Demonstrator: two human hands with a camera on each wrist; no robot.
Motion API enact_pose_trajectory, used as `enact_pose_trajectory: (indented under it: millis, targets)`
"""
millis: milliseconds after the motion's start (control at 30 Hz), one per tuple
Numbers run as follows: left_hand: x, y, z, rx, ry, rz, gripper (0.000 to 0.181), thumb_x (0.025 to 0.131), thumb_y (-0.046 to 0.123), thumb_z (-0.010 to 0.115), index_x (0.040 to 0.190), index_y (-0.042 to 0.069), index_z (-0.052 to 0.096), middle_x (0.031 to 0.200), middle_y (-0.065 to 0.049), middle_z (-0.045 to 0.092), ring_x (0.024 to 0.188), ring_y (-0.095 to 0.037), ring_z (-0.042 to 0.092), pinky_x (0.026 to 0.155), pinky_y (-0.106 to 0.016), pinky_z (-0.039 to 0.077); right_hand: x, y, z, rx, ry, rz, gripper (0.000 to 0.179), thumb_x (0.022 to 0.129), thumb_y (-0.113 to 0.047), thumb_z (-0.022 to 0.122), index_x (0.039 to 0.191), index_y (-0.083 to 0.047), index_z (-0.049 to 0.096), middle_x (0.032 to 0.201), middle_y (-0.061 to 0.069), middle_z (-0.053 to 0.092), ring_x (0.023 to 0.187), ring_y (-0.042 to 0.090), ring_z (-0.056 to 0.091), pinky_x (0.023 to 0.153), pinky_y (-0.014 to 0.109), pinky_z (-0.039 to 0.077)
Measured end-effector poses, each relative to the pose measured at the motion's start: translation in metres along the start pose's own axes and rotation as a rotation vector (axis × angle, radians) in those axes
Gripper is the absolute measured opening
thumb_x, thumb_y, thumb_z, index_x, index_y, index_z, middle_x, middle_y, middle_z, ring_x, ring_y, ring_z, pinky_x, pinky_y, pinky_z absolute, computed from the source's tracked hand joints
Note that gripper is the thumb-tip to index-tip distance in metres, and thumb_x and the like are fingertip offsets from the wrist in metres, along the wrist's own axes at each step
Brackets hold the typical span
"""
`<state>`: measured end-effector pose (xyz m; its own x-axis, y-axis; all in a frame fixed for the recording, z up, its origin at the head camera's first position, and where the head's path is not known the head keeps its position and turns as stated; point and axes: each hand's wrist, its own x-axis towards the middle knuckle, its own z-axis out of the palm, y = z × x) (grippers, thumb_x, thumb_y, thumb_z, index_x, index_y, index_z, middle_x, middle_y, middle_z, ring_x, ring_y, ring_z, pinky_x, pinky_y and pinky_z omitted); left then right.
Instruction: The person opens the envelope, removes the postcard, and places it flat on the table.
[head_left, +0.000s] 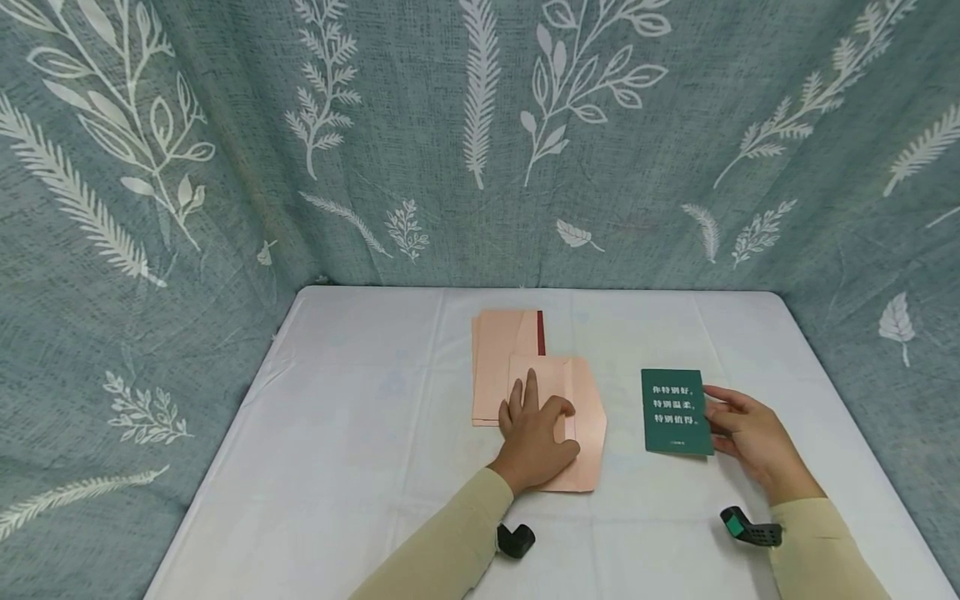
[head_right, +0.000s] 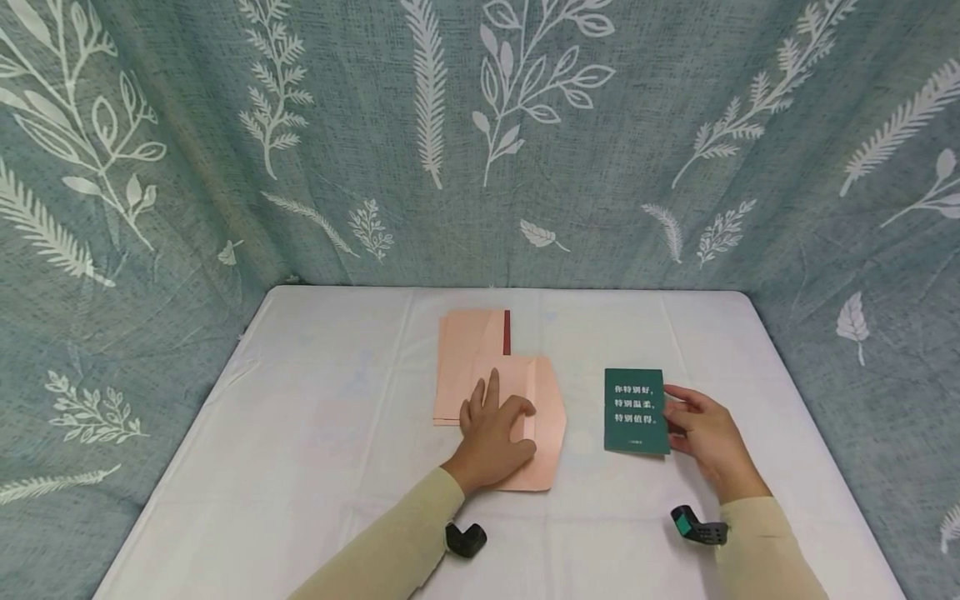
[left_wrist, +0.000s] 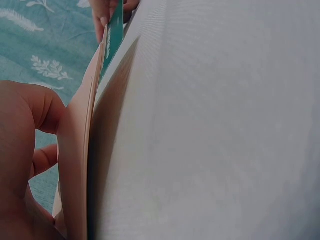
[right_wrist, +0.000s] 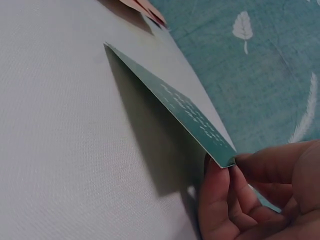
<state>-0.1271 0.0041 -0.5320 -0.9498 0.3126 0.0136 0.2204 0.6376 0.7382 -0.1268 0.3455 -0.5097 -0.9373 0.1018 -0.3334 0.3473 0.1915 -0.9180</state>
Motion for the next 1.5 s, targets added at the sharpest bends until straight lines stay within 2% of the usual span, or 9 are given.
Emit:
enact_pose_trajectory:
  millis: [267, 500, 633, 767, 900, 1067, 1167, 1267, 1500]
  targets:
    - [0.000, 0.000, 0.000, -0.002, 0.004, 0.002, 0.036, 0.084, 0.017, 0.065, 0.120, 0.021, 0.065, 0.179, -0.022, 0.001, 0.163, -0.044, -0.005, 0.121, -0.072, -0.001, -0.004, -0.005, 0.001, -0.098, 0.059, -0.026, 0.058, 0.113, -0.015, 0.059, 0.162, 0.009, 0.040, 0.121, 0.015, 0.061, 0.094, 0.009, 0.065, 0.078, 0.028, 0.061]
    - [0.000, -0.001, 0.001, 0.000, 0.003, 0.004, 0.035, 0.085, 0.018, 0.065, 0.119, 0.021, 0.065, 0.179, -0.023, 0.001, 0.163, -0.044, -0.005, 0.121, -0.073, -0.001, -0.009, -0.010, 0.006, -0.197, 0.138, -0.027, 0.053, 0.114, -0.022, 0.058, 0.158, 0.006, 0.048, 0.138, 0.025, 0.057, 0.116, 0.027, 0.060, 0.080, 0.020, 0.056]
    - [0.001, -0.001, 0.001, 0.004, 0.000, 0.002, 0.035, 0.085, 0.018, 0.064, 0.119, 0.022, 0.065, 0.179, -0.022, 0.000, 0.163, -0.044, -0.005, 0.121, -0.073, -0.001, -0.011, -0.014, 0.015, -0.283, 0.209, -0.072, 0.049, 0.114, -0.023, 0.057, 0.154, 0.005, 0.053, 0.137, 0.026, 0.060, 0.117, 0.033, 0.058, 0.075, 0.017, 0.051]
    - [0.001, -0.001, 0.000, 0.003, 0.000, 0.001, 0.035, 0.084, 0.018, 0.064, 0.119, 0.022, 0.065, 0.179, -0.022, 0.000, 0.163, -0.044, -0.005, 0.121, -0.073, -0.001, -0.012, -0.017, 0.033, -0.376, 0.229, -0.202, 0.046, 0.114, -0.023, 0.059, 0.151, 0.003, 0.057, 0.137, 0.026, 0.060, 0.121, 0.039, 0.057, 0.089, 0.034, 0.053]
    - [0.001, -0.001, 0.001, 0.003, -0.001, 0.000, 0.035, 0.084, 0.018, 0.063, 0.119, 0.022, 0.065, 0.179, -0.022, 0.000, 0.163, -0.044, -0.005, 0.121, -0.072, -0.001, -0.013, -0.015, 0.057, -0.505, 0.171, -0.435, 0.044, 0.111, -0.021, 0.066, 0.147, 0.004, 0.061, 0.139, 0.028, 0.058, 0.130, 0.047, 0.054, 0.103, 0.064, 0.046]
    - [0.001, -0.001, 0.001, 0.014, -0.001, -0.001, 0.035, 0.084, 0.019, 0.064, 0.120, 0.022, 0.065, 0.179, -0.022, 0.000, 0.163, -0.044, -0.005, 0.121, -0.073, 0.000, -0.015, -0.008, 0.094, -0.697, 0.030, -0.654, 0.054, 0.106, -0.025, 0.075, 0.153, -0.003, 0.060, 0.156, 0.027, 0.050, 0.146, 0.053, 0.039, 0.111, 0.078, 0.030]
    - [0.002, -0.001, 0.001, 0.025, 0.004, 0.005, 0.035, 0.086, 0.021, 0.067, 0.121, 0.022, 0.066, 0.179, -0.024, 0.001, 0.163, -0.046, -0.003, 0.120, -0.074, 0.002, -0.016, -0.003, 0.113, -0.790, -0.079, -0.682, 0.064, 0.104, -0.033, 0.075, 0.160, -0.008, 0.055, 0.168, 0.024, 0.040, 0.154, 0.053, 0.028, 0.112, 0.081, 0.021]
    - [0.002, -0.002, 0.002, 0.029, 0.004, 0.009, 0.035, 0.087, 0.023, 0.069, 0.122, 0.022, 0.066, 0.179, -0.024, 0.002, 0.162, -0.048, -0.002, 0.120, -0.075, 0.003, -0.017, 0.002, 0.123, -0.846, -0.176, -0.641, 0.069, 0.106, -0.039, 0.071, 0.165, -0.010, 0.049, 0.175, 0.023, 0.028, 0.158, 0.054, 0.017, 0.113, 0.079, 0.016]
    - [0.001, -0.005, -0.005, -0.041, -0.010, -0.013, 0.041, 0.090, 0.028, 0.066, 0.131, 0.023, 0.067, 0.180, -0.019, 0.003, 0.163, -0.043, -0.004, 0.122, -0.071, -0.002, -0.015, 0.006, 0.128, -0.900, -0.215, -0.603, 0.070, 0.109, -0.046, 0.063, 0.169, -0.014, 0.043, 0.178, 0.019, 0.021, 0.161, 0.051, 0.011, 0.115, 0.074, 0.014]
